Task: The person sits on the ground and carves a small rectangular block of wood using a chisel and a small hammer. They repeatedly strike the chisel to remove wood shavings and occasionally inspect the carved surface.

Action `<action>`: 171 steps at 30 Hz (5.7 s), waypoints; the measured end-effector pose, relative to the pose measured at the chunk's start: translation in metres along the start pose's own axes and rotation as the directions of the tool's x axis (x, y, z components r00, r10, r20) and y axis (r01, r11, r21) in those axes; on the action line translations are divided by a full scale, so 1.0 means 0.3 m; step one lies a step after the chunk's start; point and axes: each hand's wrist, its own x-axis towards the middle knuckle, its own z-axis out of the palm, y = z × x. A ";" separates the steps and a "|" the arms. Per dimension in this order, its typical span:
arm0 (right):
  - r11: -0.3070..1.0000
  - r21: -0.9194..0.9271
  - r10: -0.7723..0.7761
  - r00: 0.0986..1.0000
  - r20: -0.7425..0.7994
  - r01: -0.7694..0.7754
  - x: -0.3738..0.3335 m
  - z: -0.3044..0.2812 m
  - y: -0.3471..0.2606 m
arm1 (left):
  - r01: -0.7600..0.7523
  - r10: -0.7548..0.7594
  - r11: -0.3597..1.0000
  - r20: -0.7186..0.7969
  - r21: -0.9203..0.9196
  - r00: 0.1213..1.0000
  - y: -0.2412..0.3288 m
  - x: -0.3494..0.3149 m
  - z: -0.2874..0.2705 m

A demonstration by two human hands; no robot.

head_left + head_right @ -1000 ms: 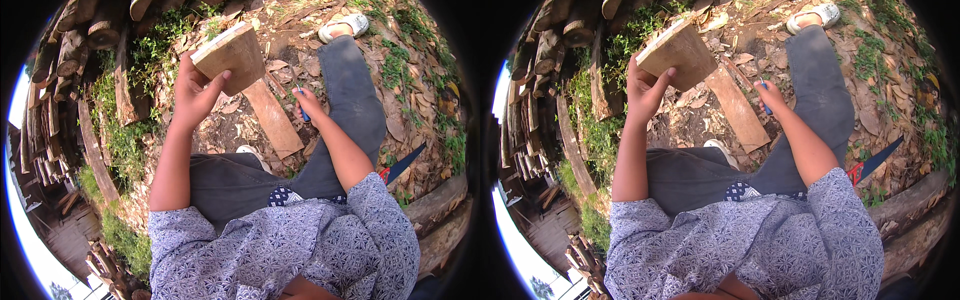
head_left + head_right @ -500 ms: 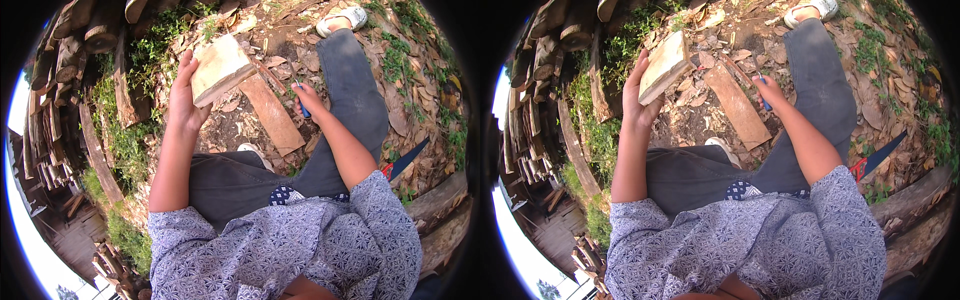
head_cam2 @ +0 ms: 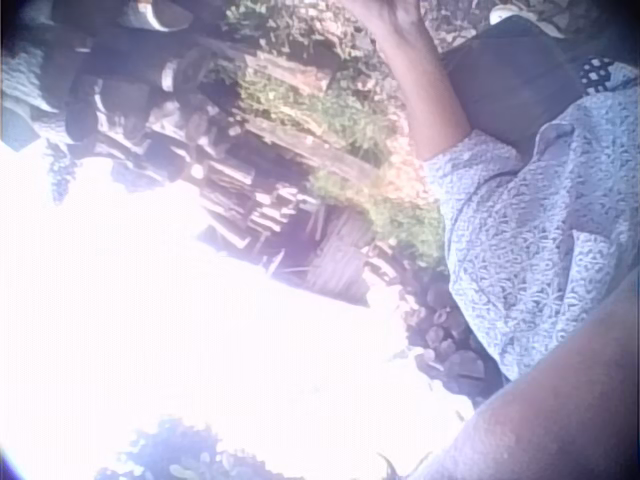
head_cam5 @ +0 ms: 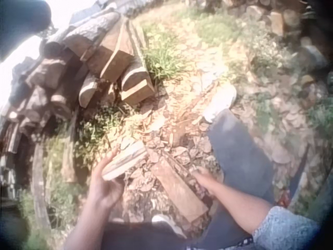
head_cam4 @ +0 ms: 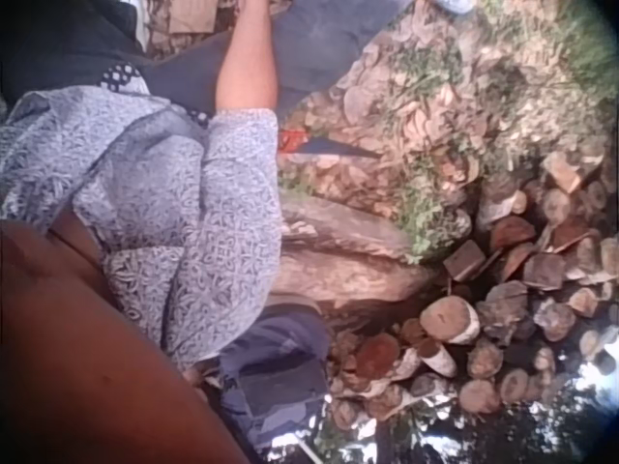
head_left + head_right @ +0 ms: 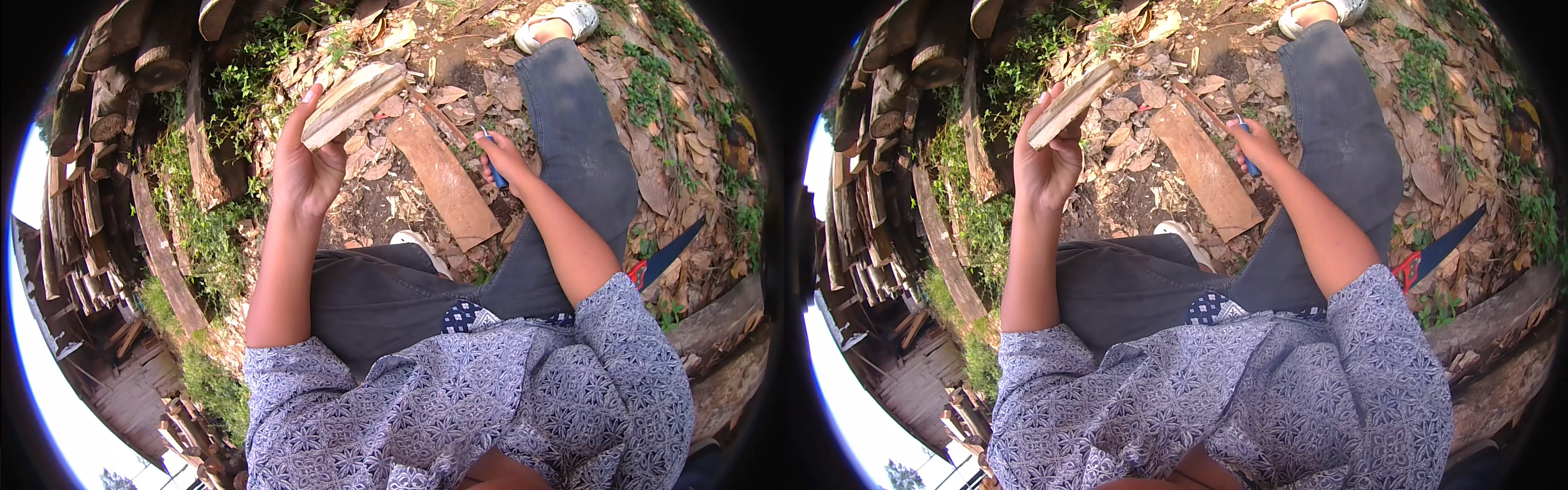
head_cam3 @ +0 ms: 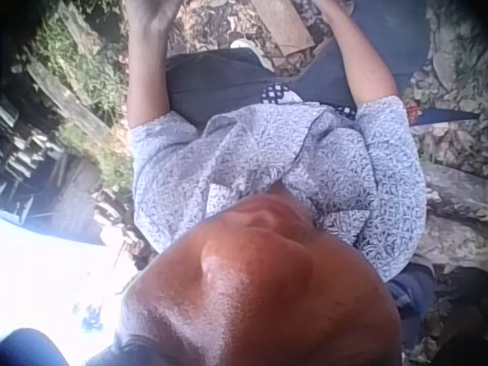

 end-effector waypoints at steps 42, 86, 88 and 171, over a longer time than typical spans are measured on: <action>0.832 0.530 -0.308 0.932 0.193 0.165 -0.196 0.114 -0.159 | -0.062 0.060 0.803 0.022 0.593 0.998 -0.155 0.060 -0.049; 0.977 0.206 -0.074 0.993 0.090 0.054 -0.075 -0.011 -0.099 | -0.071 -0.508 -0.094 0.014 0.993 0.861 -0.197 0.079 -0.115; 0.971 0.235 0.010 0.983 0.182 -0.053 -0.089 0.035 -0.076 | -0.111 -0.551 0.095 0.145 0.989 0.822 -0.251 0.070 -0.167; 0.903 -0.341 -0.299 0.952 -0.063 0.261 -0.105 0.022 -0.171 | -0.011 -0.087 -0.497 -0.038 0.867 0.995 0.171 0.244 -0.632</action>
